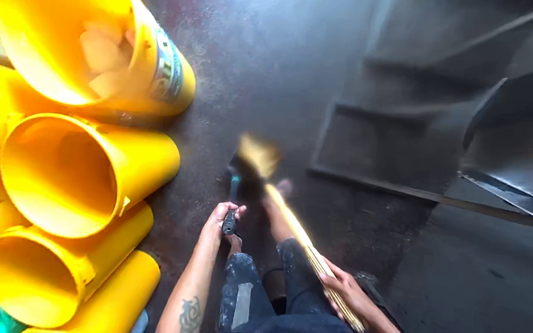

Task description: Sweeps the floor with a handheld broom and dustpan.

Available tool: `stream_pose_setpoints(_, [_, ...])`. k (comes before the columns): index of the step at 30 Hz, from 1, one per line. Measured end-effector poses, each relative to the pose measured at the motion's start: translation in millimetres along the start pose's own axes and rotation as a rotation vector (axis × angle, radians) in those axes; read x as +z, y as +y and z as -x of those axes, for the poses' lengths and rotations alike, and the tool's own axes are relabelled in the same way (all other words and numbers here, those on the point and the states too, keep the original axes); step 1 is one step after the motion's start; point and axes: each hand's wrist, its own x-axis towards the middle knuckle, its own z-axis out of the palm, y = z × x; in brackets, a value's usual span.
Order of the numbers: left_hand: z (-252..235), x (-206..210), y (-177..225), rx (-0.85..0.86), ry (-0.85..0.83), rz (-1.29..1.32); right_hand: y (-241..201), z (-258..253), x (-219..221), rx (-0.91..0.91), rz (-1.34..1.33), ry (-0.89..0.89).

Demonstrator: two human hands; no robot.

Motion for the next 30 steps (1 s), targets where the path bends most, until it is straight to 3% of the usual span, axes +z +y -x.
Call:
stream_pose_setpoints(4, [7,-100,-25,0.011,-0.186,-0.050,2,77,-8,-0.218,0.248,0.149])
stream_pose_setpoints(6, [22,-158,-45,0.039,-0.254,-0.037,-16,72,-9,-0.337,0.355,0.236])
stream_pose_setpoints(8, [42,-215,-66,0.073,-0.276,0.019,-55,36,5,-0.457,0.434,0.293])
stream_pose_setpoints(10, [63,-268,-84,0.089,-0.279,0.087,-115,-13,50,-0.500,0.493,0.315])
stream_pose_setpoints(13, [86,-339,-105,0.094,-0.266,0.132,-195,-92,152,-0.485,0.445,0.321])
stream_pose_setpoints(16, [98,-404,-127,0.115,-0.241,0.132,-221,-161,255,-0.402,0.496,0.287])
stream_pose_setpoints(19, [98,-459,-144,0.111,-0.226,0.197,-183,-181,338,-0.337,0.851,0.238])
stream_pose_setpoints(22, [92,-497,-152,0.085,-0.204,0.258,-100,-172,359,-0.305,1.254,0.203])
stream_pose_setpoints(25, [75,-518,-149,0.042,-0.179,0.273,-19,-152,306,-0.151,1.463,0.232])
stream_pose_setpoints(28, [54,-520,-129,0.025,-0.165,0.213,39,-107,226,-0.024,1.489,0.274])
stream_pose_setpoints(30, [47,-506,-104,0.027,-0.141,0.157,68,-68,175,-0.065,1.437,0.275])
